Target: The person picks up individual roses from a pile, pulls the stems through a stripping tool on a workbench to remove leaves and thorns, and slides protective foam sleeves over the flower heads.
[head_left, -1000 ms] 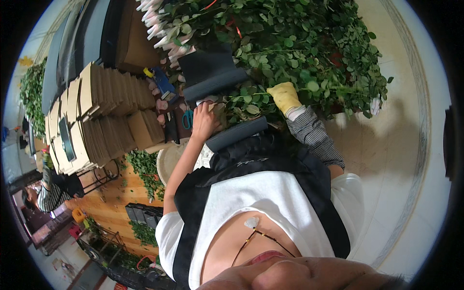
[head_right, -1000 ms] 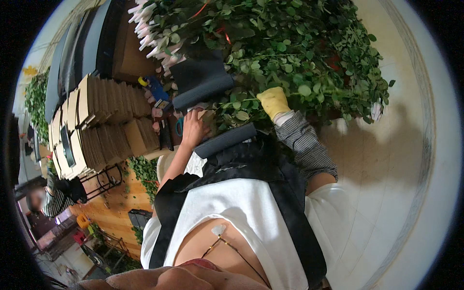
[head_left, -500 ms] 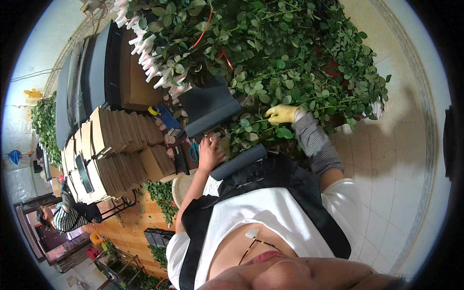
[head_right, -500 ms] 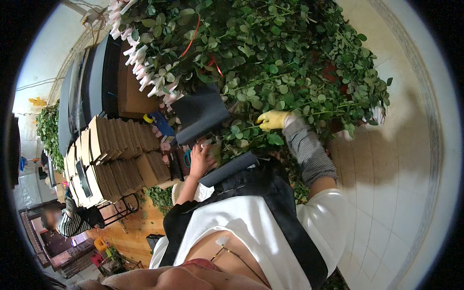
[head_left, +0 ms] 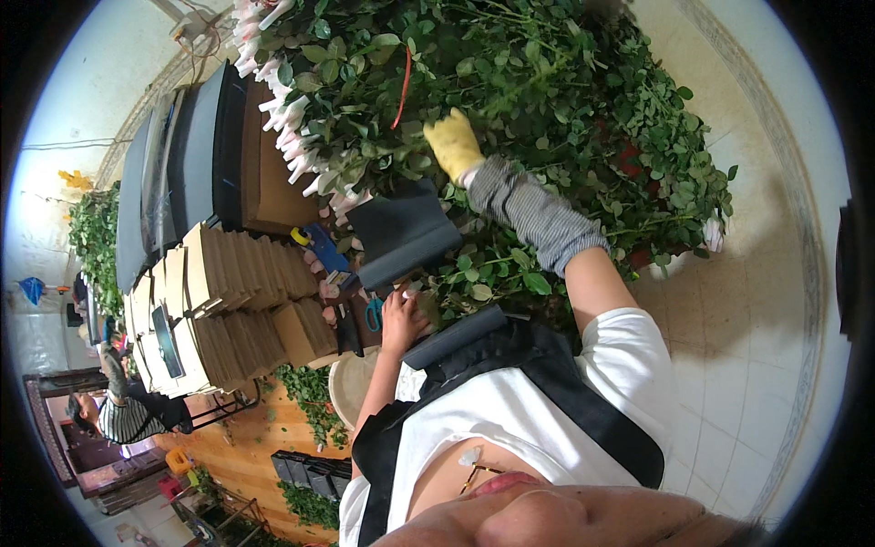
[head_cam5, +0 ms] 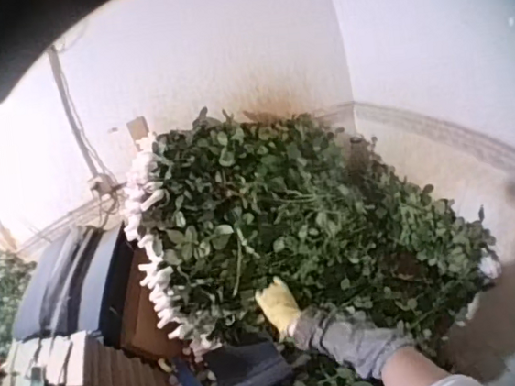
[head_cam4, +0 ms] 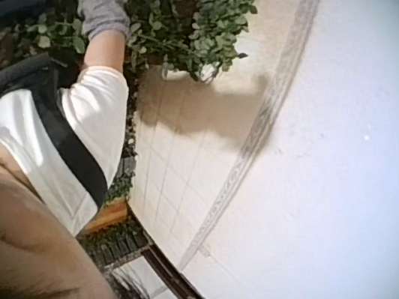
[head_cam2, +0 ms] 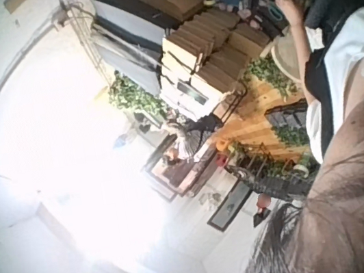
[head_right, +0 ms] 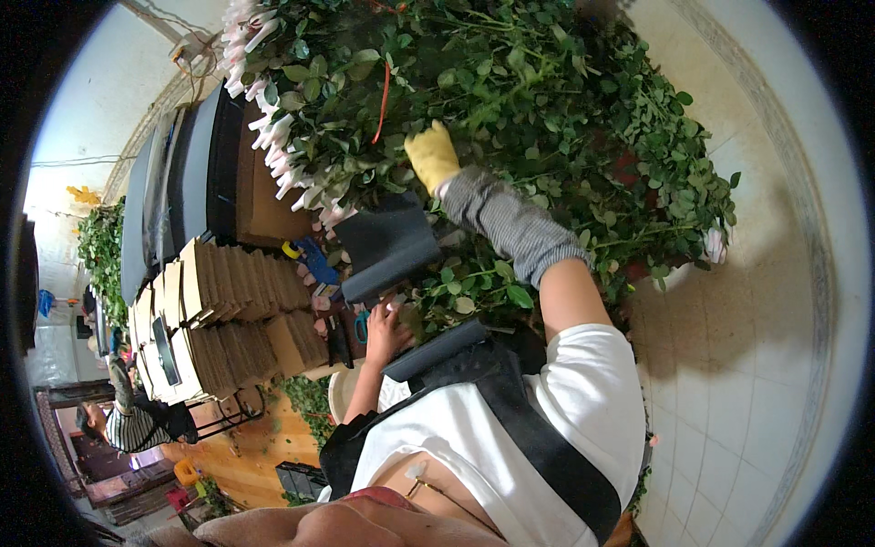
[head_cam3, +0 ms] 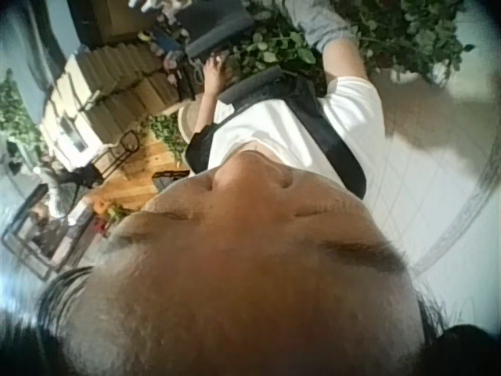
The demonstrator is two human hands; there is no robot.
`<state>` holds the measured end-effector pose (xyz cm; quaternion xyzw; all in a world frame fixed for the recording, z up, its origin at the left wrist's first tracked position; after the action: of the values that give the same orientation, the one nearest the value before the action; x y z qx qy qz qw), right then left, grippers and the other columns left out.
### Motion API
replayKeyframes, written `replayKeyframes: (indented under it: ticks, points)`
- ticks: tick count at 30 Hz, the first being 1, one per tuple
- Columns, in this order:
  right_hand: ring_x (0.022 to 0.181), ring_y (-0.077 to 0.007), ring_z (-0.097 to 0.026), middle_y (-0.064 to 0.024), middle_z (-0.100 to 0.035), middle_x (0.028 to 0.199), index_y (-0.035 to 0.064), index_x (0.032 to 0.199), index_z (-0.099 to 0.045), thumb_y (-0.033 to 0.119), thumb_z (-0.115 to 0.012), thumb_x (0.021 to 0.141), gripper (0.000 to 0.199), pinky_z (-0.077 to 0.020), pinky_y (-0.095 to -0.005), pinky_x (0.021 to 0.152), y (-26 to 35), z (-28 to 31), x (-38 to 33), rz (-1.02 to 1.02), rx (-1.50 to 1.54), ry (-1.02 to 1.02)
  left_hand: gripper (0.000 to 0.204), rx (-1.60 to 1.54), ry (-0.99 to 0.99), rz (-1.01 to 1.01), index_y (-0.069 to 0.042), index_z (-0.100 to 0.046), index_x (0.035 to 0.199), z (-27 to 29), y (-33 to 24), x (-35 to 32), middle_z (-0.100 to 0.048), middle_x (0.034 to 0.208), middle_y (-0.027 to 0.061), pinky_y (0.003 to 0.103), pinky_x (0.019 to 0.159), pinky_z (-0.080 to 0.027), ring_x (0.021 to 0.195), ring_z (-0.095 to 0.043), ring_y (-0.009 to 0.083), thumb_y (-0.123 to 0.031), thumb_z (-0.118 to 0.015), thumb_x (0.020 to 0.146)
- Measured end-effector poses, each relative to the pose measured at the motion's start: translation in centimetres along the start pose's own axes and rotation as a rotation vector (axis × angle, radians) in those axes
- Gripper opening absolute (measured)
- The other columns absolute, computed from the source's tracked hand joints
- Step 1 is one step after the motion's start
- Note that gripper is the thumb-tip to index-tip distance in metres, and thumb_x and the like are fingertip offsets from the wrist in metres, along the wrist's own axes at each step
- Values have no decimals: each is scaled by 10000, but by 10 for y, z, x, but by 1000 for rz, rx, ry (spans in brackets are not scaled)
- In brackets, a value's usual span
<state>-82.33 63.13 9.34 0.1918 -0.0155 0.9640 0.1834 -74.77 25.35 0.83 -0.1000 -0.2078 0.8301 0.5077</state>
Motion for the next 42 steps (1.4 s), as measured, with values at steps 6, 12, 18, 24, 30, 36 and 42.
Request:
replayKeyframes:
  ticks: [6,12,18,24,30,36,42]
  points:
    - [712,-247,-636,-73,-642,672,157,717,-665,36,-611,826,171,-512,-419,893,-4,38,-34,213,113,-149,652,13,-46,21,-102,-612,1260,-12,8,-9,-513,1281,182,504,996,-417,1191,-489,393,-226,-812,652]
    - [753,-327,-621,-138,-678,779,65,962,-732,89,-626,857,151,-490,-459,728,-167,89,-78,-122,36,-410,641,-24,-104,-10,-113,-618,1241,-9,4,-6,-513,1303,166,499,997,-412,1202,-489,383,-218,-805,637]
    - [863,-314,-646,-128,-697,906,44,1013,-703,8,-592,856,195,-468,-454,956,-93,239,-117,126,-13,-385,650,-33,-106,68,-147,-580,1271,-18,8,-11,-446,1377,177,501,1018,-392,1259,-452,387,-244,-811,670]
    - [959,-242,-666,-38,-700,875,143,1103,-701,160,-594,971,171,-426,-494,1095,-16,236,-176,281,372,160,582,-140,-125,67,-142,-557,1285,-21,12,-18,-492,1333,196,491,940,-451,1156,-543,378,-266,-769,758]
    - [783,-338,-638,-141,-676,810,133,1046,-732,69,-696,846,213,-520,-454,866,4,104,-264,185,235,418,542,-125,-139,96,-141,-608,1254,-16,9,-17,-530,1161,149,473,1012,-391,1175,-490,351,-300,-778,764]
    - [823,-329,-601,-133,-643,824,75,977,-708,39,-608,827,184,-444,-422,818,16,109,-248,147,75,111,549,-154,-150,101,-159,-634,1223,-18,13,-13,-536,1160,119,466,1000,-406,1154,-507,336,-267,-808,713]
    - [944,-388,-585,-171,-645,993,18,1082,-650,24,-618,807,277,-462,-467,846,-9,32,-287,36,294,164,513,-74,-186,68,-148,-655,1165,-14,7,-11,-547,1180,102,481,1020,-395,1218,-500,312,-302,-810,701]
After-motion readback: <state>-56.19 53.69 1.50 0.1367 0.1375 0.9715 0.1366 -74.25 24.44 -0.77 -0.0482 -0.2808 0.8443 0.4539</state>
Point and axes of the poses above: each hand's wrist, its own x-axis towards the middle knuckle, its own z-axis out of the back of the hand, y = z × x, the point moved 3 cm from there along x, towards the middle knuckle
